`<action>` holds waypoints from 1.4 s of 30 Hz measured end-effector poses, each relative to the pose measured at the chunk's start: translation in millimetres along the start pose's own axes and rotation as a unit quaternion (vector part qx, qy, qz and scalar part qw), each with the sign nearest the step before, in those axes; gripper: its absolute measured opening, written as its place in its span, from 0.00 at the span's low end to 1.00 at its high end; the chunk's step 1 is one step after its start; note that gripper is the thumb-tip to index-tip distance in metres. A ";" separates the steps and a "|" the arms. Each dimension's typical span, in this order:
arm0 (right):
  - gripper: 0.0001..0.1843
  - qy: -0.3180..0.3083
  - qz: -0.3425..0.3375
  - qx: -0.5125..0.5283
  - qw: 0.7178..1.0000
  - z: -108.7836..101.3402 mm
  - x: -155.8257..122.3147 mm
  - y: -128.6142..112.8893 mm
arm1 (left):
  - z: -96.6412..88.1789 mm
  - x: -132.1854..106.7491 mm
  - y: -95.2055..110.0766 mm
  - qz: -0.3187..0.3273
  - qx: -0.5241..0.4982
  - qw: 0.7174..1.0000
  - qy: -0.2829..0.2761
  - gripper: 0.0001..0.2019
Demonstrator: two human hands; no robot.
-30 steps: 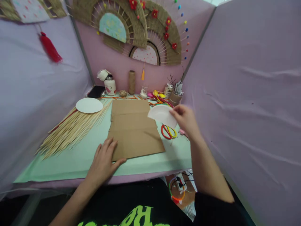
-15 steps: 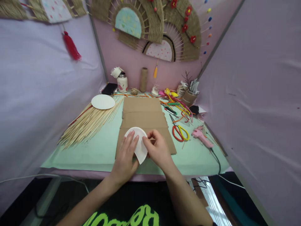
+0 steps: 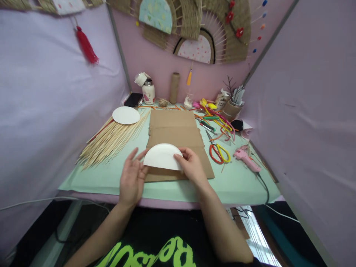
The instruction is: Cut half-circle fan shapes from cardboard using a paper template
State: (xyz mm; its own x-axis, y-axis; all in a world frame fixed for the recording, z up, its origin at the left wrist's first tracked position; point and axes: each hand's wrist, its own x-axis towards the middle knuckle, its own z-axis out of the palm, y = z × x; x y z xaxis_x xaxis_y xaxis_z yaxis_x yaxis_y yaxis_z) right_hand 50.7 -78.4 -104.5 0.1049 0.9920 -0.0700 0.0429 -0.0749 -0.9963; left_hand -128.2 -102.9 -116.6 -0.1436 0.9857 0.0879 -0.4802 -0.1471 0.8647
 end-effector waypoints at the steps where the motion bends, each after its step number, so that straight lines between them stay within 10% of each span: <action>1: 0.18 0.001 0.002 -0.019 1.000 -2.5 1.2 -0.2 | -10.1 2.7 0.3 0.067 0.066 0.995 0.012 0.23; 7: 0.19 -0.060 -0.015 -0.153 0.986 -1.1 5.0 3.9 | -52.8 12.2 4.1 0.161 0.421 0.890 -0.064 0.25; 13: 0.22 0.000 -0.192 -0.382 0.904 -1.4 -0.8 9.2 | -60.4 12.9 14.4 0.135 0.482 0.853 -0.146 0.28; 22: 0.30 -0.148 -0.247 -0.449 0.846 -4.6 -5.0 19.9 | -61.1 12.4 22.4 0.149 0.577 0.743 -0.304 0.38; 42: 0.26 -0.157 -0.263 -0.466 0.830 -12.3 -13.5 26.7 | -57.3 14.8 24.1 0.141 0.591 0.726 -0.323 0.31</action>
State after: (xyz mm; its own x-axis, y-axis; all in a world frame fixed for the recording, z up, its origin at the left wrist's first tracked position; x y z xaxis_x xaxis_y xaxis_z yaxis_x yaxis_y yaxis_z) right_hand 62.6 -95.0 -129.6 -0.4295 0.8792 0.2060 0.7666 0.4756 -0.4314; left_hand -191.4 -96.5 -122.8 0.5263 0.8194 0.2270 0.6219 -0.5530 0.5544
